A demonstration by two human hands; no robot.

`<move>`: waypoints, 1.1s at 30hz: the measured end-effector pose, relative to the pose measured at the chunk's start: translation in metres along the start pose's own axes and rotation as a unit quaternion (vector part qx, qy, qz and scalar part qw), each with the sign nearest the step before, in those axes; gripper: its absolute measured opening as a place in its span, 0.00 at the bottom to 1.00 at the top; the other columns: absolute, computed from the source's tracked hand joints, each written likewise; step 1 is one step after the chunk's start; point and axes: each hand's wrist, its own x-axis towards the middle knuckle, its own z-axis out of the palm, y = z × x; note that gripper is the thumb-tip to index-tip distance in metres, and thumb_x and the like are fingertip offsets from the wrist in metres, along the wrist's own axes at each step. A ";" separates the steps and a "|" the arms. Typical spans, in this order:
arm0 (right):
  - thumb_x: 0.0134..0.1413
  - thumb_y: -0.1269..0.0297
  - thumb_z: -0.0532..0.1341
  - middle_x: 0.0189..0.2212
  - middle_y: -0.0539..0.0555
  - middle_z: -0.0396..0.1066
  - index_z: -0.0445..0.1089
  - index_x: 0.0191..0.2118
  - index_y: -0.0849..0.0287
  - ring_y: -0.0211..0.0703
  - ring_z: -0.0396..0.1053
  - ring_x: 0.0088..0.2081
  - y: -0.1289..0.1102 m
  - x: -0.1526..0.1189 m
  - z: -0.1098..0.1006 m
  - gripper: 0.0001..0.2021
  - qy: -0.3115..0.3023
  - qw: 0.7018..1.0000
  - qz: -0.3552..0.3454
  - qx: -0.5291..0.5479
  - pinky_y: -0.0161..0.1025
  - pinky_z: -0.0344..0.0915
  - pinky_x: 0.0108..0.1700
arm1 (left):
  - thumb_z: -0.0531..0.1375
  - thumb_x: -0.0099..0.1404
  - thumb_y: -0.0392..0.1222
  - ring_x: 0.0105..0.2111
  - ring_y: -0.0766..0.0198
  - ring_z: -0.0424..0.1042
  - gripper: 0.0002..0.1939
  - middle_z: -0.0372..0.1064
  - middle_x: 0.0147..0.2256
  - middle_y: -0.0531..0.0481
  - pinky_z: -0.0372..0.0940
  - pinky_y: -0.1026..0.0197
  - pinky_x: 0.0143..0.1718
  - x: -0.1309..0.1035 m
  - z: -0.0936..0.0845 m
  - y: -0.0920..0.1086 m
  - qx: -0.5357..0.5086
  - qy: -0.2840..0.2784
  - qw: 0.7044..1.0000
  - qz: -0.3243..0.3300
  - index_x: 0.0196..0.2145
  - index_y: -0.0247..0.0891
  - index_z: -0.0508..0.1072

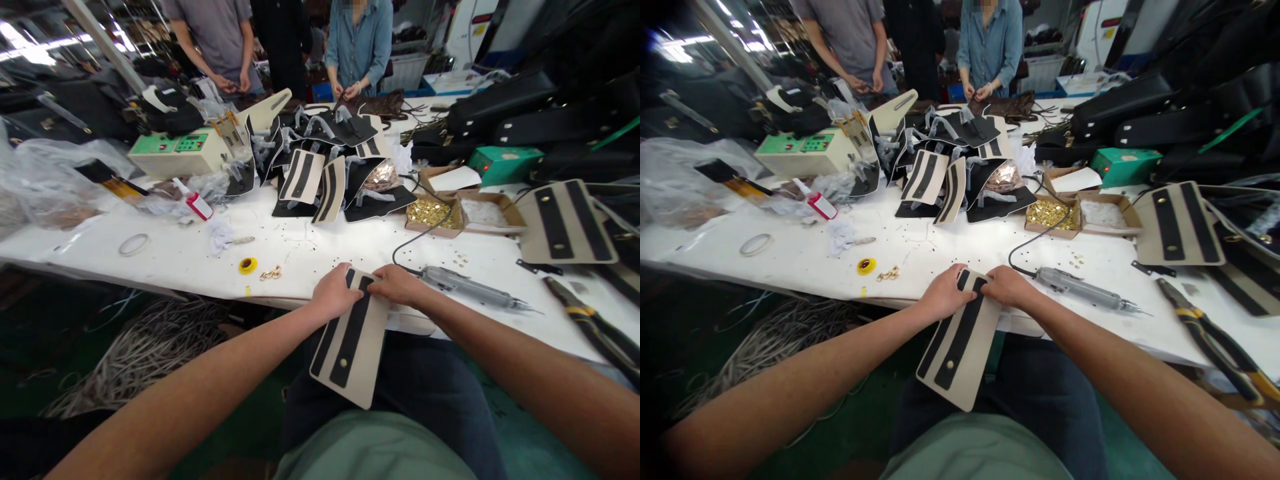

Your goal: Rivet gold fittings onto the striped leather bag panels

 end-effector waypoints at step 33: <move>0.59 0.56 0.62 0.38 0.51 0.78 0.78 0.41 0.54 0.43 0.74 0.38 0.162 -0.093 -0.069 0.11 0.408 0.906 0.056 -0.097 0.39 0.65 0.43 | 0.68 0.61 0.42 0.54 0.50 0.68 0.11 0.75 0.51 0.51 0.65 0.41 0.56 0.007 0.030 -0.029 0.023 0.137 0.963 0.230 0.43 0.46 0.80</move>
